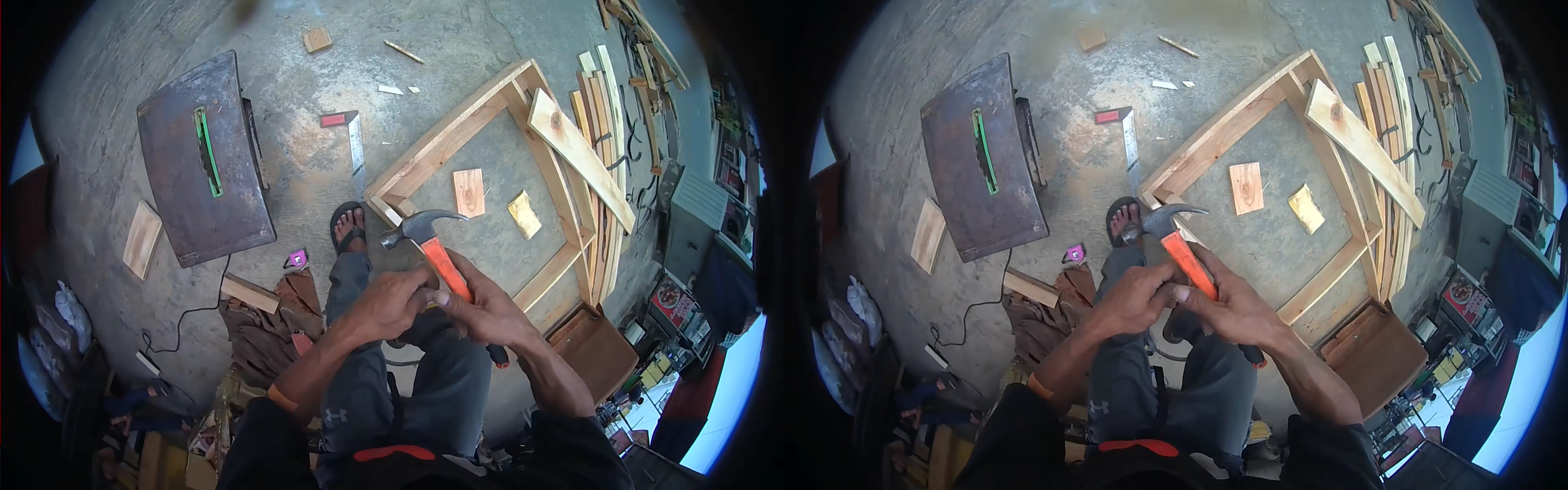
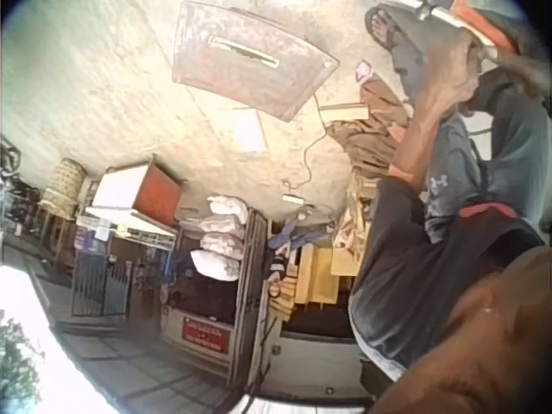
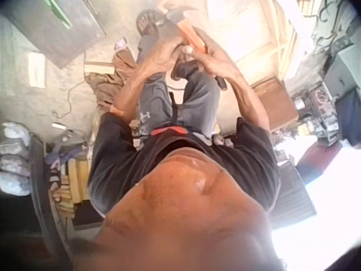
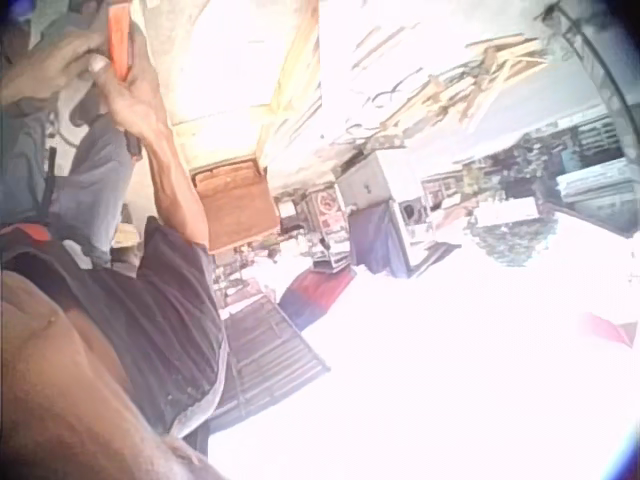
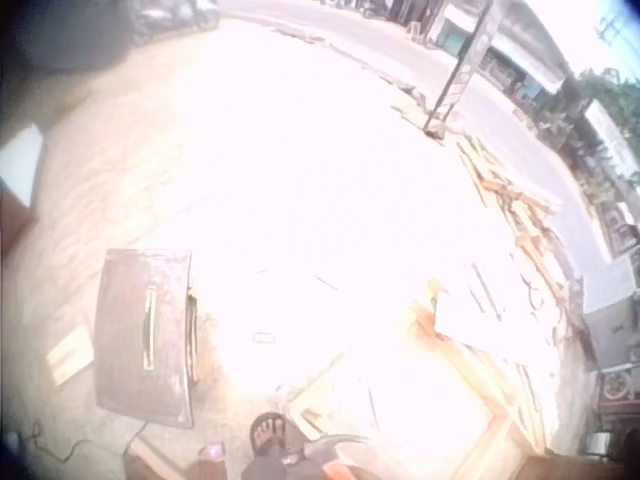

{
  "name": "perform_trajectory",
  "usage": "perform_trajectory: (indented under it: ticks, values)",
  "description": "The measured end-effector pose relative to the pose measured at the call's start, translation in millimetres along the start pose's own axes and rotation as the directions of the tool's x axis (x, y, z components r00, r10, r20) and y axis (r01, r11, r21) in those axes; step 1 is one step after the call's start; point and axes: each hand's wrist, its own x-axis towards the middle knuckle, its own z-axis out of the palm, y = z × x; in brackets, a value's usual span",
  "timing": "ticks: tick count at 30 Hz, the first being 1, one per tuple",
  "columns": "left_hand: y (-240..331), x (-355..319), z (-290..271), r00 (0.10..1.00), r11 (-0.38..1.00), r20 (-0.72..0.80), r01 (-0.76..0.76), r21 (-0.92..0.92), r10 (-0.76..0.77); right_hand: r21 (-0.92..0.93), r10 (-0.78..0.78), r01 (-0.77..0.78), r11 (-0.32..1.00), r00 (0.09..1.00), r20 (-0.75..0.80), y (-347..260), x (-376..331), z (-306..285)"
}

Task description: The person measures and marks a wooden plank, then cuts it using a table saw. They fit the cut piece into a wooden frame and secure it by hammering nails into the joints.

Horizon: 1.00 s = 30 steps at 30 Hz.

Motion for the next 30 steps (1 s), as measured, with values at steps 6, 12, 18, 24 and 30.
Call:
perform_trajectory:
  ticks: [6,12,18,24,30]
  values:
    - [49.4,-53.5,15.1,0.948,0.910,-0.310,-0.185,-0.371,0.066,-0.203,0.209,-0.198,0.959,0.977,0.034,-66.9,-45.3,12.6]
    - [100.3,-48.1,17.8,0.871,0.876,-0.490,-0.250,-0.412,0.019,-0.325,0.288,-0.255,0.911,0.956,0.058,-117.6,-54.0,26.6]
    - [117.2,-17.9,22.3,0.893,0.932,-0.449,-0.144,-0.332,-0.022,-0.385,0.406,-0.322,0.865,0.900,0.157,-148.7,-38.7,-12.3]
    - [144.3,40.2,64.9,0.656,0.979,-0.727,0.133,-0.153,-0.203,-0.526,0.482,-0.260,0.810,0.806,0.343,-174.3,-9.7,-105.2]
    - [48.7,99.0,48.3,0.094,0.660,-0.708,0.463,-0.591,-0.700,-0.618,0.451,-0.348,0.705,0.893,0.012,-178.3,2.5,-227.6]
